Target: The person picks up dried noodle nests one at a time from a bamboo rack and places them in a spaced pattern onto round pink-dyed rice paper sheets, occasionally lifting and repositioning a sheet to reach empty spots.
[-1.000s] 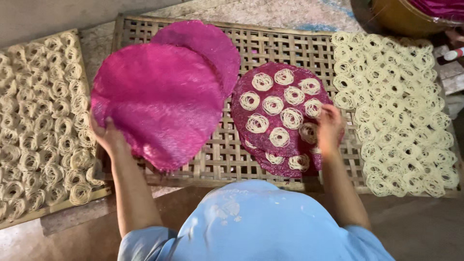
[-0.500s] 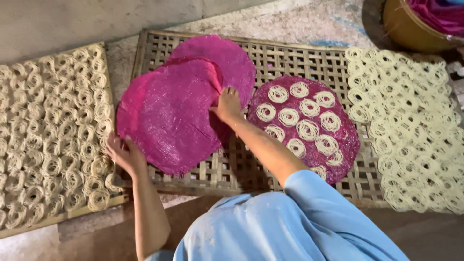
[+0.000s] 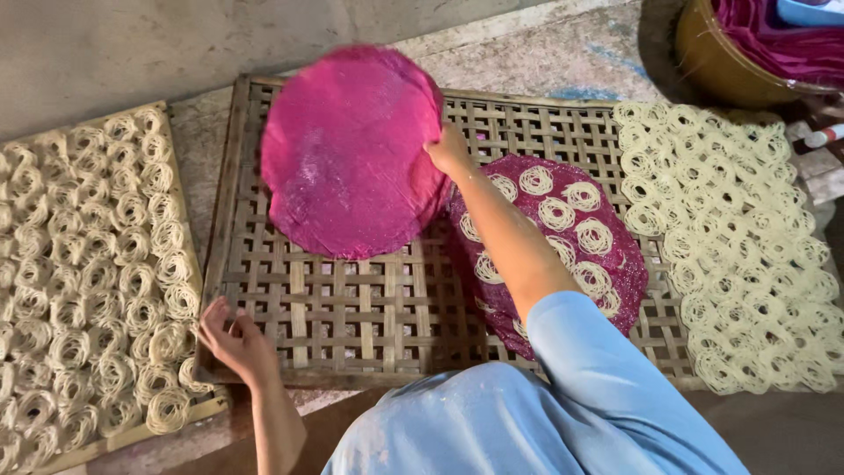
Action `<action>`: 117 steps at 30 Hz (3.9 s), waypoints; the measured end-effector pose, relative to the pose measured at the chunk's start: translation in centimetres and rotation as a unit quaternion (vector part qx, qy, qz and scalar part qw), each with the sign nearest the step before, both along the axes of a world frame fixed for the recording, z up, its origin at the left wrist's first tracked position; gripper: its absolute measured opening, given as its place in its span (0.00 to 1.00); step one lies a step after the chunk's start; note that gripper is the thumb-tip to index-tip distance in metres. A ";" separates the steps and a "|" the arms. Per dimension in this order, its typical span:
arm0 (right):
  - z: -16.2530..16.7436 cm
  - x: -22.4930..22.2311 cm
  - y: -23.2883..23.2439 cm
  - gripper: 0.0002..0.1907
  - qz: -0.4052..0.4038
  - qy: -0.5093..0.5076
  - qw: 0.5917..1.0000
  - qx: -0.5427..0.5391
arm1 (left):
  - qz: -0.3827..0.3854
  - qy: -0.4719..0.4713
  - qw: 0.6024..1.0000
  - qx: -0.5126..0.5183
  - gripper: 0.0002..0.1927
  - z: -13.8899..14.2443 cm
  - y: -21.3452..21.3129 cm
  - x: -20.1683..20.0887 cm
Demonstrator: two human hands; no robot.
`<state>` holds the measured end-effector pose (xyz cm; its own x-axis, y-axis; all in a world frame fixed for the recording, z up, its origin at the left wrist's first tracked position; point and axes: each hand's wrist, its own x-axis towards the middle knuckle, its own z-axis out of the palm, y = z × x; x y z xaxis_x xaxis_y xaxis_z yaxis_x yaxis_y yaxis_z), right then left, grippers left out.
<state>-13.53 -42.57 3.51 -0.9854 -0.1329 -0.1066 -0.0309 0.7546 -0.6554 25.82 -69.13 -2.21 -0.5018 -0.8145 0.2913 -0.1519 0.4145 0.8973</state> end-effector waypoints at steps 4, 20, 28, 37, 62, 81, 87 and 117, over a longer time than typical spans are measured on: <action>-2.7 1.2 0.4 0.35 -0.035 0.146 0.964 0.221 | -0.023 0.018 0.999 -0.021 0.17 1.4 1.4 -2.9; 9.1 2.7 -16.5 0.18 0.130 -0.134 0.858 -0.478 | -0.052 0.096 0.993 -0.038 0.16 2.8 2.8 -2.4; 8.2 5.8 -12.7 0.31 0.006 -0.065 0.871 -0.487 | -0.081 0.092 0.992 -0.040 0.15 3.2 5.1 -1.7; -5.7 10.9 6.6 0.31 0.021 0.111 0.963 -0.245 | -0.305 -0.084 0.944 -0.093 0.20 0.3 16.9 -4.6; -4.8 24.9 50.5 0.28 -0.133 0.007 0.924 -0.359 | -0.422 -0.119 0.874 0.210 0.13 -3.3 39.2 -8.5; -3.7 27.4 39.6 0.10 0.051 0.216 0.969 0.108 | -0.553 -0.280 0.746 -0.242 0.17 3.3 41.6 -16.8; -4.5 27.0 38.0 0.05 0.020 0.226 0.946 0.232 | -0.526 -0.218 0.747 -0.343 0.15 0.5 44.2 -19.3; -6.2 20.0 46.0 0.10 -0.031 -0.015 0.999 -0.017 | -0.570 -0.323 0.734 -0.179 0.11 1.5 46.7 -22.7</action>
